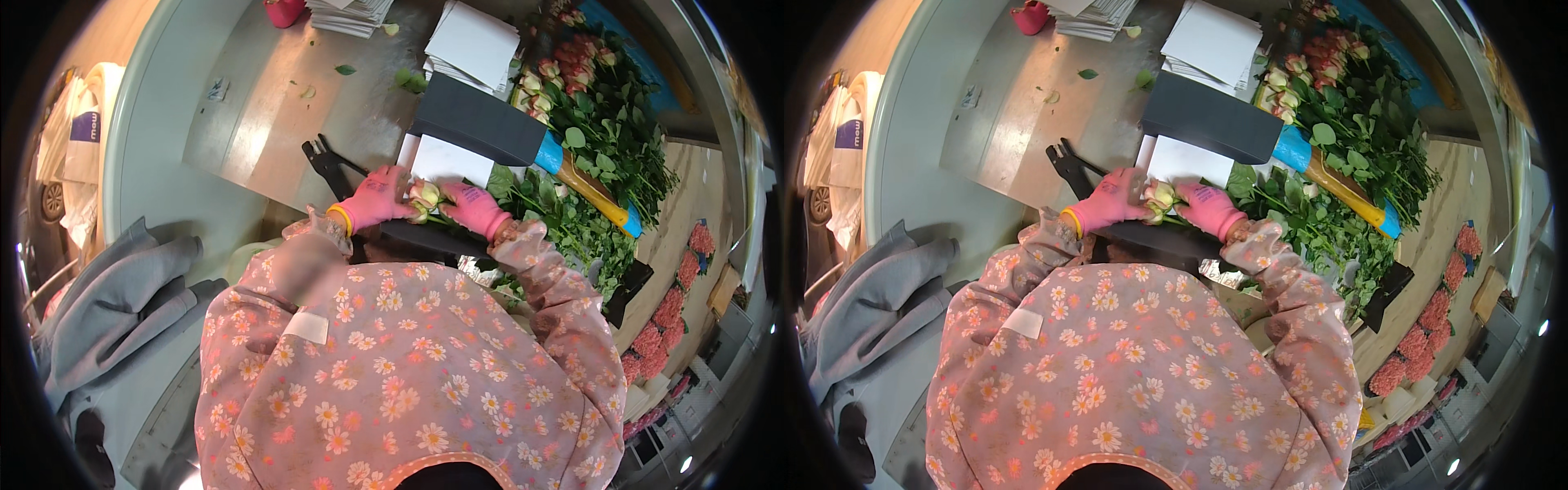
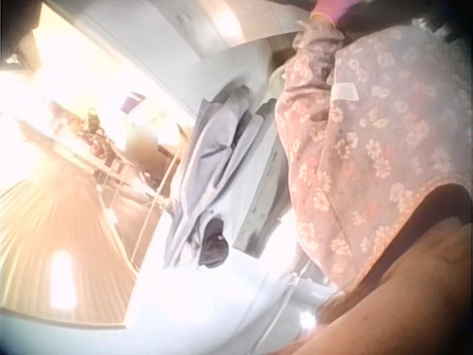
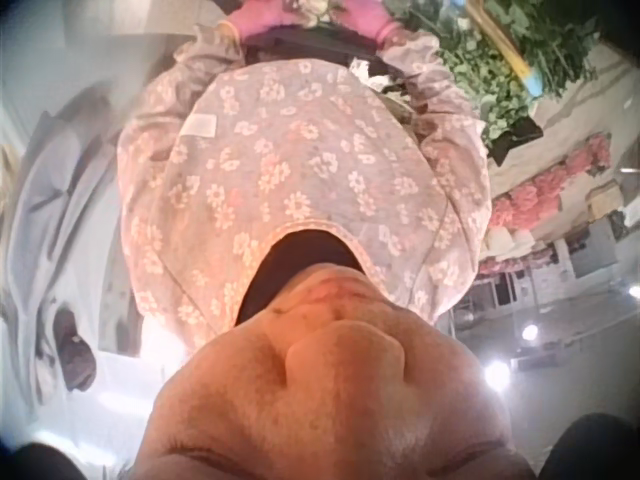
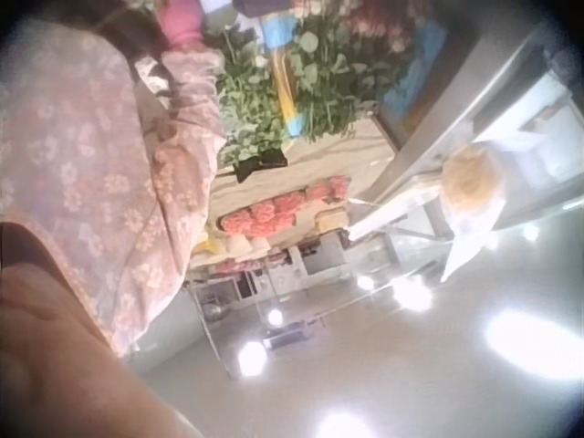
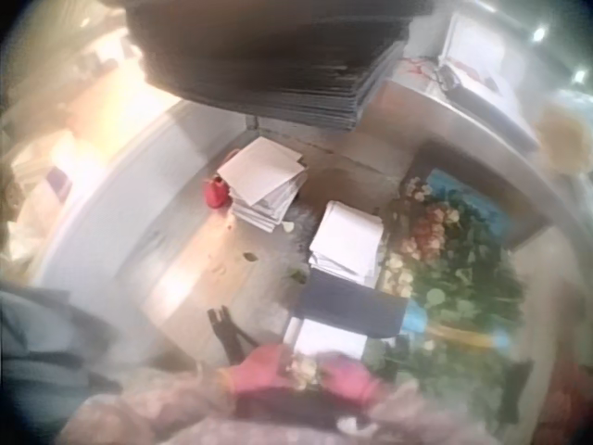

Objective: The person wraps a bouquet of green leafy stems in black and white paper on a metal table. They fold the paper around the stems, secure the bundle with a rubber band, and place the finished arrangement into a clear plastic bag. The process is repeated for a second bouquet.

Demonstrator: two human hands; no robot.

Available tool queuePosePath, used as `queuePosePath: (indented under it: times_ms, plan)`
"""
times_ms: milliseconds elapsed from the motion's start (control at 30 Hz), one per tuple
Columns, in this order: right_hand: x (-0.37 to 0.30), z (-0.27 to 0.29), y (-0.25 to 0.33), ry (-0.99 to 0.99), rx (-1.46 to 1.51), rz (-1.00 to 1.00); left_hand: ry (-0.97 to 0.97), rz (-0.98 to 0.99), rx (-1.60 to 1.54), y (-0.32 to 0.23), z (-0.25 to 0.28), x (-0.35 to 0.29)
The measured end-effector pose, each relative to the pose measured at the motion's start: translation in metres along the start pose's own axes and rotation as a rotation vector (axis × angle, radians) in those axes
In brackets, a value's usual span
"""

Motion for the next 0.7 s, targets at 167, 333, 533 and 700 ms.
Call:
queuePosePath:
  times_ms: [167, 333, 533, 700]
  plan:
    - [0.000, -0.007, 0.007, -0.053, -0.066, 0.014, -0.017, -0.233, 0.220, -0.023, 0.013, 0.011]
    - [-0.004, 0.024, 0.004, 0.152, -0.064, -0.002, 0.266, -0.426, 0.378, -0.034, 0.013, 0.029]
    - [0.031, 0.183, -0.142, 0.117, -0.260, -0.323, 0.249, -0.361, 0.282, -0.035, 0.010, 0.023]
    - [0.135, 0.183, -0.204, -0.431, -0.396, -0.713, 0.268, -0.257, 0.313, -0.046, 0.015, 0.020]
Point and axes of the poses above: each hand's wrist, its own x-axis towards the middle knuckle, its own z-axis out of the back of the hand, y = z × x, the point moved 3 cm from there along x, towards the middle knuckle, and after that the axes turned 10 degrees about -z, right-handed, at the moved point
